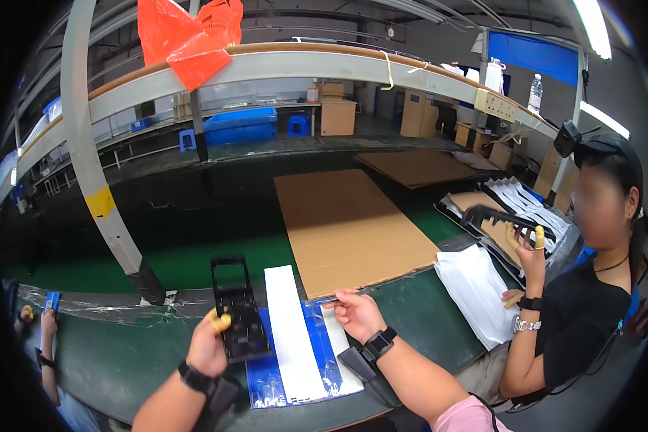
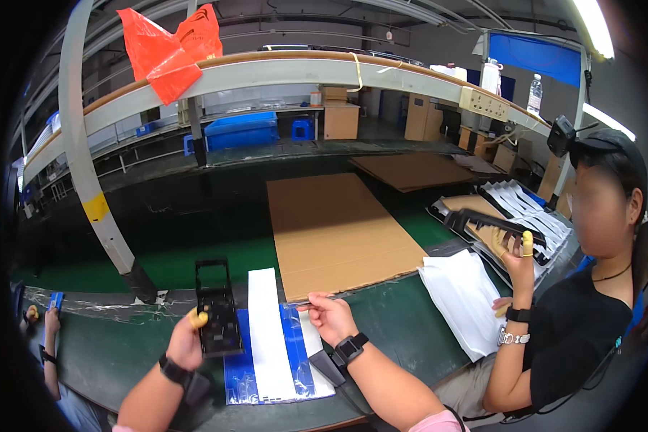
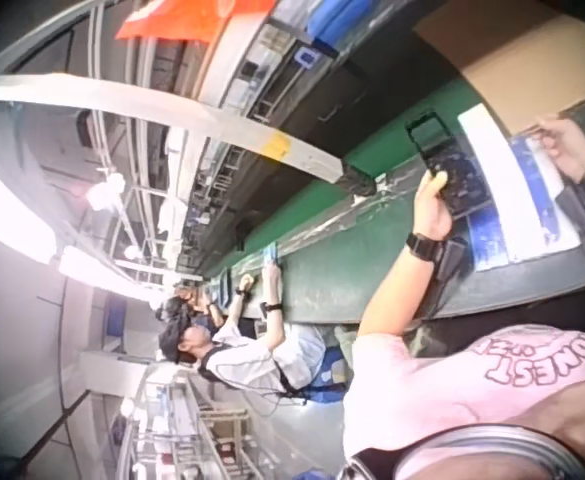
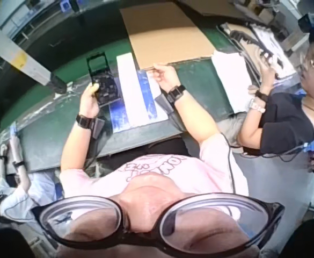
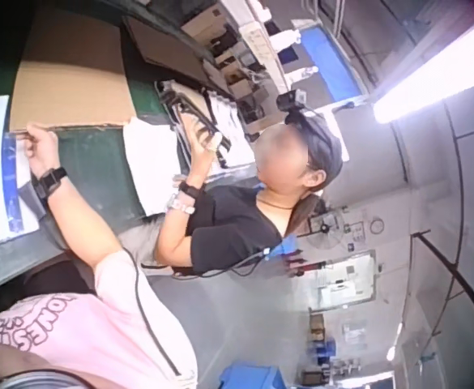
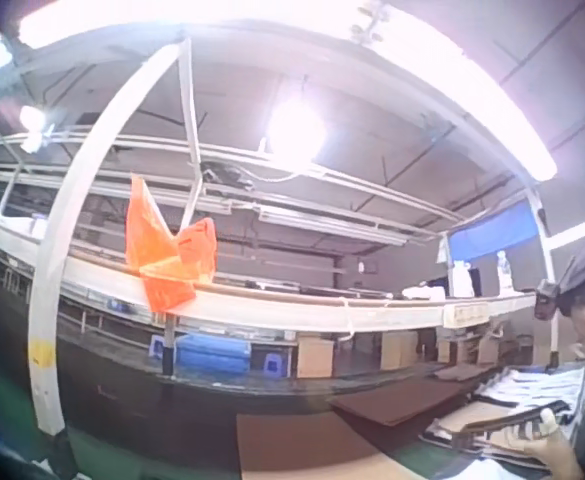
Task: Assemble internal elements into a black plastic electronic equipment chassis housing using precision tweezers.
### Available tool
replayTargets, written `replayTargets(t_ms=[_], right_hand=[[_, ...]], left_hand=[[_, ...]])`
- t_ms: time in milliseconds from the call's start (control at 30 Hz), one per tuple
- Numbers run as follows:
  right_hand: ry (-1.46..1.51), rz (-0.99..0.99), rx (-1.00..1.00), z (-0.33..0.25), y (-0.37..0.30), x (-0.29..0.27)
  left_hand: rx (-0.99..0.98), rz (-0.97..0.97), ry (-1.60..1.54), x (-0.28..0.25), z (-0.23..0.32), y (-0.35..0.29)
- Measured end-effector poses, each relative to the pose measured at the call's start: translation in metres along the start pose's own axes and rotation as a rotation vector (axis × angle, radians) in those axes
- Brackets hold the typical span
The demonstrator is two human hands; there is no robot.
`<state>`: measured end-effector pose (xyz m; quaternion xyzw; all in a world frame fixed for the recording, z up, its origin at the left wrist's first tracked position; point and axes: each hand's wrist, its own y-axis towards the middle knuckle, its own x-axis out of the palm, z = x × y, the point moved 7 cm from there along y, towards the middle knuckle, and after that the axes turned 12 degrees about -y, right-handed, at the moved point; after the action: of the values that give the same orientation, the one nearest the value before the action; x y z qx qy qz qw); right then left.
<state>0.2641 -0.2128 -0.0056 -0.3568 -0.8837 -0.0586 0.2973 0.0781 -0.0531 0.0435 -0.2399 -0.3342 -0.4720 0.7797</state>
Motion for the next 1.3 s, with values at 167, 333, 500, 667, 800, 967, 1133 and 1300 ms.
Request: replayTargets(t_ms=[167,333,500,667,800,967,1133,1300], right_hand=[[0.024,-0.057,0.005,0.001,0.007,0.001],[0.093,-0.033,0.030,0.008,0.018,-0.014],[0.149,-0.014,0.023,0.001,0.020,-0.018],[0.065,-0.043,0.060,0.009,0.022,-0.010],[-0.032,-0.055,-0.011,-0.001,0.015,0.002],[-0.078,-0.125,-0.039,-0.013,0.006,0.013],[-0.274,-0.147,0.007,-0.007,-0.004,0.021],[-0.514,-0.101,-0.223,-0.026,-0.021,0.045]], left_hand=[[-0.026,0.050,-0.064,-0.034,0.039,0.131],[0.536,0.705,0.920,-0.093,0.110,0.165],[0.239,0.345,0.554,-0.052,0.042,0.097],[0.169,-0.053,0.776,-0.016,0.002,0.038],[0.271,-0.103,0.884,0.002,-0.004,0.016],[0.342,-0.114,1.163,0.025,-0.004,0.000],[0.301,-0.257,1.513,0.044,-0.019,-0.012],[0.204,-0.362,1.752,0.038,-0.037,-0.016]])
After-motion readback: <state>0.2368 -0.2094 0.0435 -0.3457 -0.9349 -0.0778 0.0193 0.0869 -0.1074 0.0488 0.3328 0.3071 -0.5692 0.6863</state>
